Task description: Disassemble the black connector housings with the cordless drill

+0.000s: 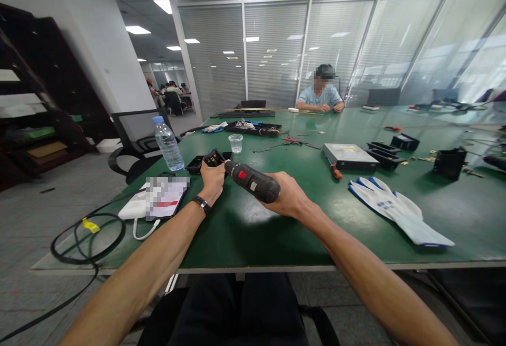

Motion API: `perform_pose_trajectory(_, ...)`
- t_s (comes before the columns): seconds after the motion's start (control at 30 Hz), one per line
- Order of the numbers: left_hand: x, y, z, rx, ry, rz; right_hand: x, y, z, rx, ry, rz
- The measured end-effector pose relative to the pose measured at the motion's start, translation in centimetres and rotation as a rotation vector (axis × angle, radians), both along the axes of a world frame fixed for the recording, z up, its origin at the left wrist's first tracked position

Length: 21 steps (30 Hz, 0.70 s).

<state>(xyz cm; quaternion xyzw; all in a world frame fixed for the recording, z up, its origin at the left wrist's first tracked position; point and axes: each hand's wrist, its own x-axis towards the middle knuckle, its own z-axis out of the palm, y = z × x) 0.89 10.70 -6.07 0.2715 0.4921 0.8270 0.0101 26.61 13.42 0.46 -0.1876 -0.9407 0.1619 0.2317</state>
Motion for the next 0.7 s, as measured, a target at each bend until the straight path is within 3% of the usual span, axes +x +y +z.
perform_pose_trajectory(0.23, 0.3, 0.0, 0.7, 0.029, 0.014, -0.03, 0.0, 0.0, 0.1, -0.053, 0.044, -0.039)
perform_pose_trajectory(0.47, -0.9, 0.3, -0.4, 0.021, 0.049, 0.015, 0.2, -0.2, 0.4, 0.047, -0.008, 0.017)
perform_pose_trajectory(0.7, -1.1, 0.5, -0.8, 0.006, 0.045, -0.065, 0.4, 0.2, 0.4, 0.09, -0.069, -0.015)
